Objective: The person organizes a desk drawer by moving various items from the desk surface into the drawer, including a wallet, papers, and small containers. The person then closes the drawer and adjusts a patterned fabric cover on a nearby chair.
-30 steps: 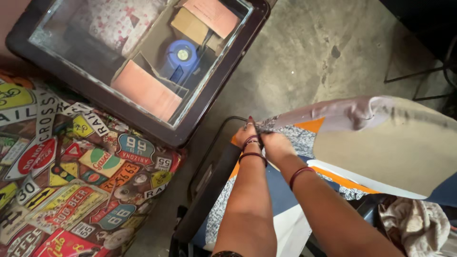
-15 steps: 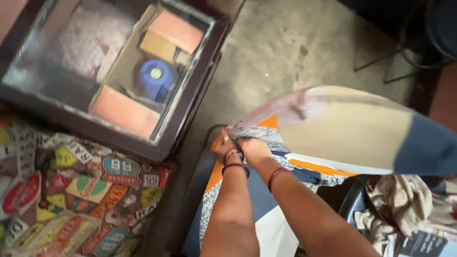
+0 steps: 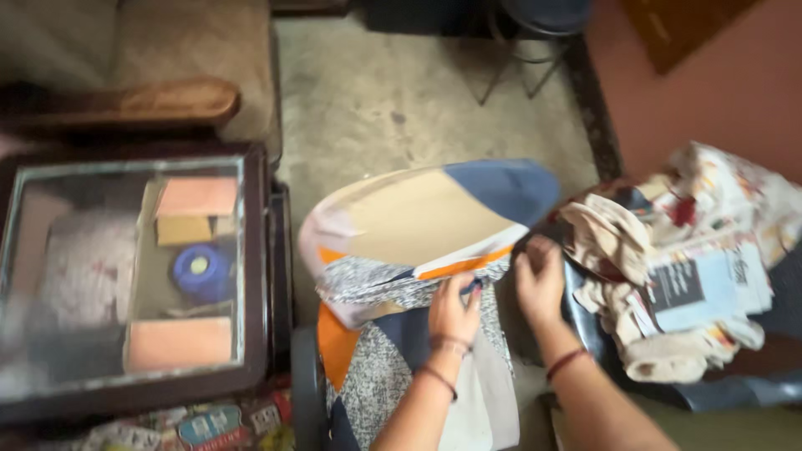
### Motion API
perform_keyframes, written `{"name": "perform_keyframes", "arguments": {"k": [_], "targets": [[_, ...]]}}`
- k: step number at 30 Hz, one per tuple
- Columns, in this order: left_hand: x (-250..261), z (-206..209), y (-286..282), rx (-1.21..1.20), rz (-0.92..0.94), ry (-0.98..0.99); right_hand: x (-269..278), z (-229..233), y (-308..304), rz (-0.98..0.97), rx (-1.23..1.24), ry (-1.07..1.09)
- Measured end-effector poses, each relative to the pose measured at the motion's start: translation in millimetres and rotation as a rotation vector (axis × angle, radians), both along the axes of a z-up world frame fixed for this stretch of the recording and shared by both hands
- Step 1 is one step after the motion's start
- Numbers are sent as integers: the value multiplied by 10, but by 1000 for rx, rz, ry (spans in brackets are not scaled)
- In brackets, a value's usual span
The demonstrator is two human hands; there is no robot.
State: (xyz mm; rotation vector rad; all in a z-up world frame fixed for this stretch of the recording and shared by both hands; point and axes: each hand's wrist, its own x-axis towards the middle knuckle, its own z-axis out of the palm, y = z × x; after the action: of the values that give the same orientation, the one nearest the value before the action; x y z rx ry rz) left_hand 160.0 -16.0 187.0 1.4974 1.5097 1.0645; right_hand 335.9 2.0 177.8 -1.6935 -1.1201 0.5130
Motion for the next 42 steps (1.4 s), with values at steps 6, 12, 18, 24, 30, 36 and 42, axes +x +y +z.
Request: {"name": "perform_keyframes", "arguments": {"k": [6, 12, 18, 24, 30, 36, 42], "targets": [[607, 990, 946, 105, -102, 206, 745, 553, 680, 241, 114, -4], [907, 1388, 1293, -324, -53, 444, 900, 880, 966, 313, -125, -221], [1145, 1138, 1233, -248, 123, 253, 995, 1108, 1045, 392, -111, -481], [1314, 1042, 1129, -203, 220, 323, 1047, 1072, 1073, 477, -4, -667], [1254, 1436, 1037, 120, 118, 540, 1016, 1096, 1045, 442, -162, -771], [945, 1935, 1122, 325, 80, 827, 1027, 1269, 976, 444, 49, -730], [727, 1945, 1163, 185, -28, 948, 1041, 1277, 971, 456, -24, -751]]}}
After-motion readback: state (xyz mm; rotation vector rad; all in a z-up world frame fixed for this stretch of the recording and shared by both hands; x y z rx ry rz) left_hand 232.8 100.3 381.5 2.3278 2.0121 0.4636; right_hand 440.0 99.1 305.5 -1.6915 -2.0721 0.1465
